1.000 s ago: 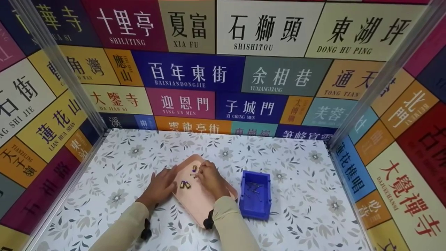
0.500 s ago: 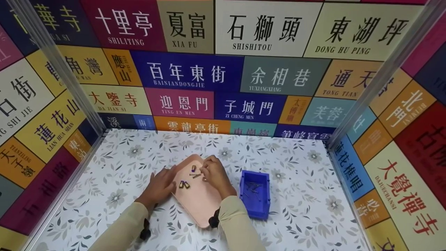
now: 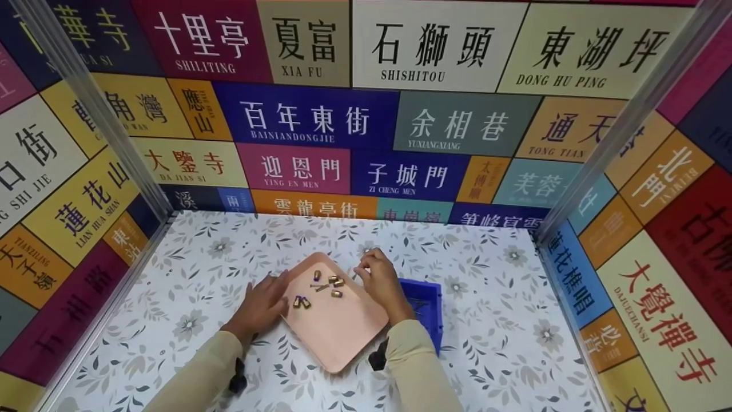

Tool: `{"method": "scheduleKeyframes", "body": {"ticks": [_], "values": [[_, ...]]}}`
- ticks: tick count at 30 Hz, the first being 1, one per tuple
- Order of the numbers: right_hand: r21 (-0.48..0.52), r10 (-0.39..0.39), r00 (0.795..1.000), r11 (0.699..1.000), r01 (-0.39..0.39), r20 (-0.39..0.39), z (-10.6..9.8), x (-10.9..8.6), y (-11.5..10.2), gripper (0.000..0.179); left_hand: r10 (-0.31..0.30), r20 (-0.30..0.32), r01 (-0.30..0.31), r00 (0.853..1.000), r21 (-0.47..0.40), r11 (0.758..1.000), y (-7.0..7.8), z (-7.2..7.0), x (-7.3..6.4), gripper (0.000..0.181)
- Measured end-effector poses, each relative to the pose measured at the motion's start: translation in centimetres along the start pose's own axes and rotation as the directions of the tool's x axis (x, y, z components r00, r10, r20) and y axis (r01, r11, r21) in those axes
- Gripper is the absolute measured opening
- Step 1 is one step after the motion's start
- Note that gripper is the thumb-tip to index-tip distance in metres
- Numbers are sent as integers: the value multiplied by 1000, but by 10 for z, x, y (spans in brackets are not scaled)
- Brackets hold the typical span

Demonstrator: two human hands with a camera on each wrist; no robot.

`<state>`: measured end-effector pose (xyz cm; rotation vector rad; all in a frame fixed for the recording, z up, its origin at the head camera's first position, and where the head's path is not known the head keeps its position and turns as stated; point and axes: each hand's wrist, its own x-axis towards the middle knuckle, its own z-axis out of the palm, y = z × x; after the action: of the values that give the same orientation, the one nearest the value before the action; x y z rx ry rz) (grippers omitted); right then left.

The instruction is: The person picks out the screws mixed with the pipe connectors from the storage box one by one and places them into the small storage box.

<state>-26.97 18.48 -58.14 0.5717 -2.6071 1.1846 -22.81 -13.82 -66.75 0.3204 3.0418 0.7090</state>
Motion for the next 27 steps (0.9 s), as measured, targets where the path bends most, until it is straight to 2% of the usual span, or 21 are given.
{"method": "scheduleKeyframes", "body": {"ticks": [7,14,24,27], "values": [[-21,78,997,997,-79,-6,-30,-7,13,19,-27,29,27,999,-4,1000,-1,0,1,70],[-71,66,997,995,-69,-36,-53,-16,32,21,-40,44,39,998,23,999,1,1,1,70],[-114,106,993,987,-111,-44,-72,-32,50,19,-38,39,37,999,18,999,-1,3,2,70],[-122,123,992,984,-127,-34,-75,-35,53,19,-17,18,17,1000,-4,1000,-1,2,1,69]]}}
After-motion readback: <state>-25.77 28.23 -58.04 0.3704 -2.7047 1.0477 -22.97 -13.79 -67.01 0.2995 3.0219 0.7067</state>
